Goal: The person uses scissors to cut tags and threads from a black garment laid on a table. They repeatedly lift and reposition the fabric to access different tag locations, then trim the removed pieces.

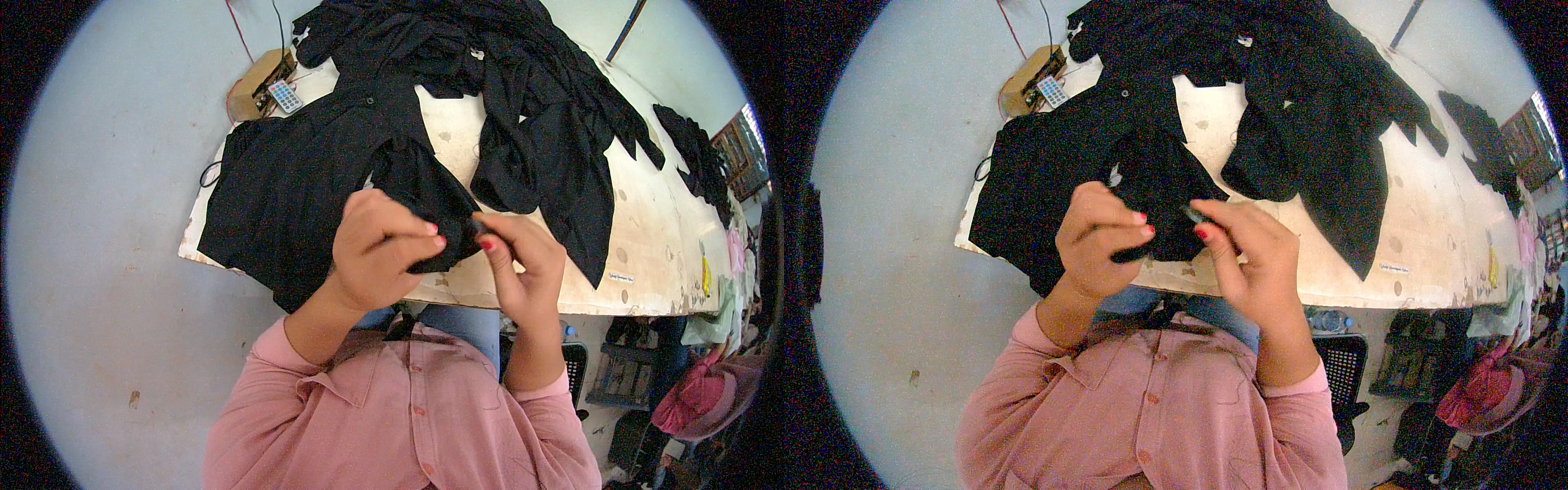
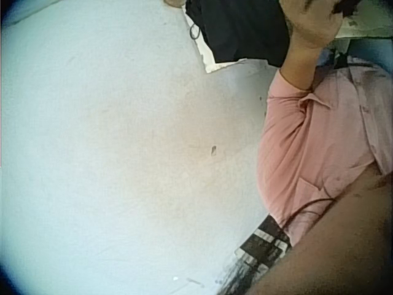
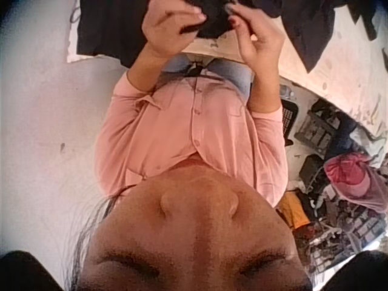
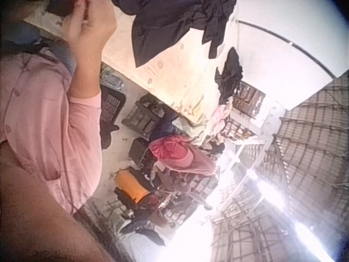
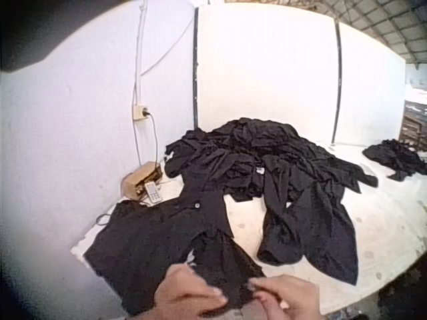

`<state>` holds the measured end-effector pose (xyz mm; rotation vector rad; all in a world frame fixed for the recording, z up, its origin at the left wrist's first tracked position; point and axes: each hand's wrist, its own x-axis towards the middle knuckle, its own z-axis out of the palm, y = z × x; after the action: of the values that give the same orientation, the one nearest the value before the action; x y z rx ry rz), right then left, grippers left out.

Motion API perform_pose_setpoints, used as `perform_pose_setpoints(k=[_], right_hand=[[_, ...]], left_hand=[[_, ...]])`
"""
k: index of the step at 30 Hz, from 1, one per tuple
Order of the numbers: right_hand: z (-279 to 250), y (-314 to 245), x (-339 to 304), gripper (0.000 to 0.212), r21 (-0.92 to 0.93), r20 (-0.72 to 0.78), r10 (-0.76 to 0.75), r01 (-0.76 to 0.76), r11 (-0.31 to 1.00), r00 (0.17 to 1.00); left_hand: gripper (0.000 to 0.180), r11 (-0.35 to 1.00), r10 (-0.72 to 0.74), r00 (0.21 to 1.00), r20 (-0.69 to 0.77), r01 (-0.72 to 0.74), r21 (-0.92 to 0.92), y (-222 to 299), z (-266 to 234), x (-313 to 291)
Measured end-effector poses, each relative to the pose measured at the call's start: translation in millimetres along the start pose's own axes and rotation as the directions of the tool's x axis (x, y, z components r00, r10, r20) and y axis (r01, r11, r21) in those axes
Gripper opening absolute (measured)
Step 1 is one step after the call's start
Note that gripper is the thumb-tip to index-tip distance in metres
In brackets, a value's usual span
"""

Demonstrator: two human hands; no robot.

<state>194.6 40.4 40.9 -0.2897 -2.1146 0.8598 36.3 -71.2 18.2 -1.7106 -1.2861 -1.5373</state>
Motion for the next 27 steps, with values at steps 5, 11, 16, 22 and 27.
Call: perform_pose_setpoints(k=[5, 11, 16, 22, 27], right_hand=[[9.1, 15.3, 0.3, 0.034, 0.299, -0.021, 0.149, -0.136, 0.944, 0.989], [19.1, 15.0, 2.8, 0.024, 0.526, 0.188, 0.202, -0.272, 0.806, 0.961], [18.0, 23.5, 3.3, 0.012, 0.507, 0.12, 0.359, -0.368, 0.78, 0.926], [19.1, 11.7, 14.5, 0.027, 0.127, -0.164, 0.046, -0.025, 0.992, 0.985], [9.3, -1.6, 18.5, 0.036, -0.049, -0.027, -0.122, 0.12, 0.992, 0.992]], left_hand=[[0.017, 0.697, -0.613, 0.781, 0.12, 0.605, -0.384, 0.7, 5.0, 3.9], [0.02, -0.008, -0.736, 0.405, 0.543, 0.796, -0.605, 3.3, -5.8, 6.8], [0.021, -0.192, -0.752, 0.301, 0.587, 0.751, -0.631, 5.7, -5.5, 13.5], [0.016, 0.151, -0.696, 0.442, 0.567, 0.861, -0.486, 1.3, -7.8, 8.6], [0.012, 0.328, -0.658, 0.521, 0.543, 0.848, -0.416, 2.6, -4.2, 6.3]])
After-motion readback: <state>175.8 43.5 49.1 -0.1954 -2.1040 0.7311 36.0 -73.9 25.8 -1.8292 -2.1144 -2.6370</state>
